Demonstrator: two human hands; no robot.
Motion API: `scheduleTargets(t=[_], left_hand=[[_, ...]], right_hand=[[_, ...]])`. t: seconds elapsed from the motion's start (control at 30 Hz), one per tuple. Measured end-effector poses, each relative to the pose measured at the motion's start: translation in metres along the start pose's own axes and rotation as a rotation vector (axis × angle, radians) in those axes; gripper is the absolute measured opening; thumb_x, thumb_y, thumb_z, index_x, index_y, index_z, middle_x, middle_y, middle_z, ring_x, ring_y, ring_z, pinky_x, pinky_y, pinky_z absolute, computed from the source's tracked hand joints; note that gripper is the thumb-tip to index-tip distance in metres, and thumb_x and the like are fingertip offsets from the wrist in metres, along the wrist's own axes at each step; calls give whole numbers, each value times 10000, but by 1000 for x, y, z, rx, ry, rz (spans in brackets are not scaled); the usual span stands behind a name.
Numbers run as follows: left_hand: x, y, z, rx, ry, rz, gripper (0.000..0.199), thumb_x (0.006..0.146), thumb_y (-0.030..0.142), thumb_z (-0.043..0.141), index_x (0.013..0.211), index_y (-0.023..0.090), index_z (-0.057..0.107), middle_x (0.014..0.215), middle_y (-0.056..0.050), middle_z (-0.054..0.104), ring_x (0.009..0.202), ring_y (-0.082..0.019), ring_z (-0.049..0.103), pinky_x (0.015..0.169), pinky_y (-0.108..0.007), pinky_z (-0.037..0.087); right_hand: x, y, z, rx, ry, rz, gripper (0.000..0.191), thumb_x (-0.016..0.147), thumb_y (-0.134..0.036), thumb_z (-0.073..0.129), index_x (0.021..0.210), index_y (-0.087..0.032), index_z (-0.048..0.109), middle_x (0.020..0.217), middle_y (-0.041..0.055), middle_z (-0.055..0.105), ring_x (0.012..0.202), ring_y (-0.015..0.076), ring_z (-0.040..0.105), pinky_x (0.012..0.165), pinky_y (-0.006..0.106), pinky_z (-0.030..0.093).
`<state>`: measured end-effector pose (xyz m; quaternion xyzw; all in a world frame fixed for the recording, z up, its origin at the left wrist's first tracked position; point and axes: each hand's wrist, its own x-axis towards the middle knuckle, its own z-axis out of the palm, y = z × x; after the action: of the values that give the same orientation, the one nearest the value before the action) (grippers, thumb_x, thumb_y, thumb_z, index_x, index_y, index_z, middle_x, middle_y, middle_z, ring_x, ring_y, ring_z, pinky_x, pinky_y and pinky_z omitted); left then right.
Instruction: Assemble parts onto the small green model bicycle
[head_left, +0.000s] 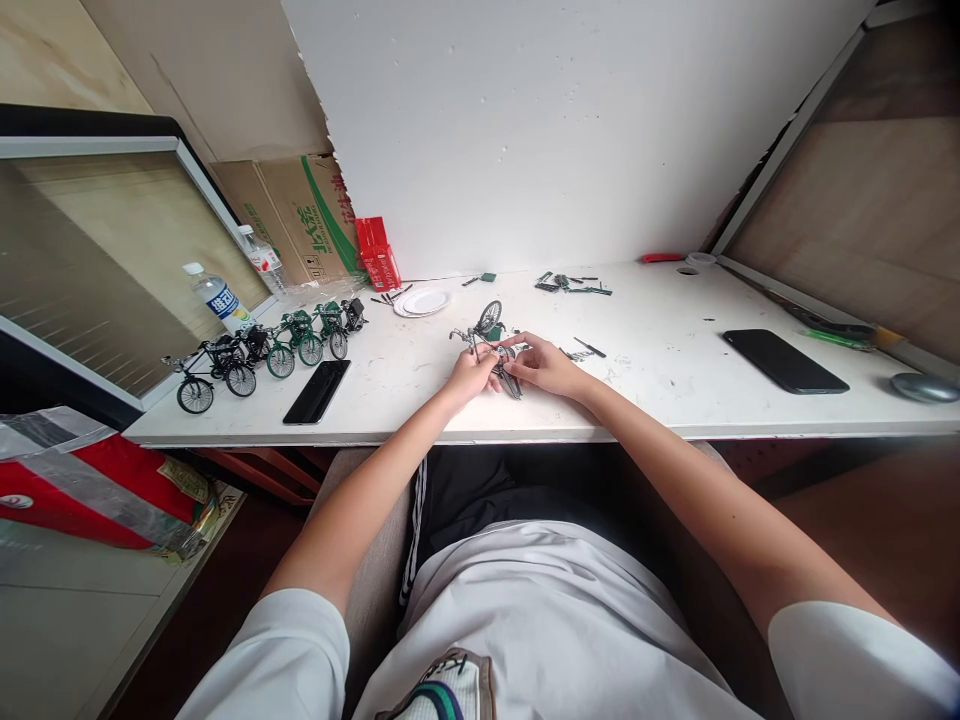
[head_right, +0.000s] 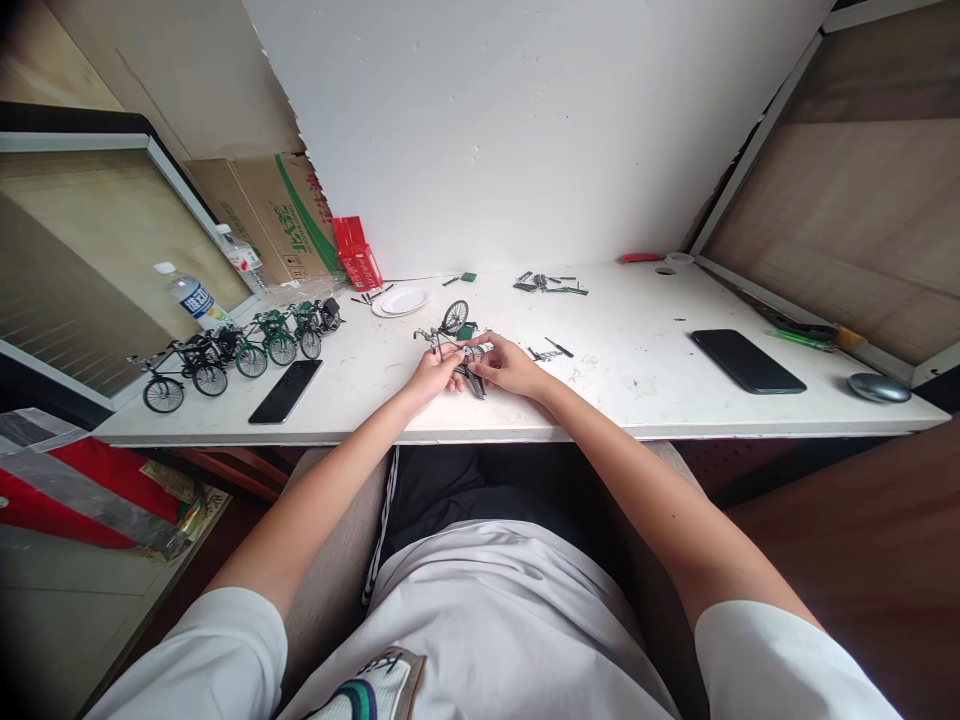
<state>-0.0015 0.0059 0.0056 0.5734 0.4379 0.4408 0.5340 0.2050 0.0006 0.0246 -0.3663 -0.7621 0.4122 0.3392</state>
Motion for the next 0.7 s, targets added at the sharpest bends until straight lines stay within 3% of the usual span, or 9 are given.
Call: scheduleTargets(t=[0.43,0.7], left_hand=[[-2,3,2,46,-8,8,342,1069,257,604,1382,121,627,849,-32,765,494,-81,655,495,-196,447],[-4,4,3,67,-18,8,236,1069,248,601,1270,131,638,829,-11,746,490,-79,660,500,-194,463]], right_hand=[[1,2,0,-17,6,-4,527,967,-549,762,1341,-221,588,719,-28,668,642,172,614,670,316,519],[1,3,0,-28,5,-2,505,970,-544,759,1323,-231,580,720,-28,674,650,179,623,683,325,525]])
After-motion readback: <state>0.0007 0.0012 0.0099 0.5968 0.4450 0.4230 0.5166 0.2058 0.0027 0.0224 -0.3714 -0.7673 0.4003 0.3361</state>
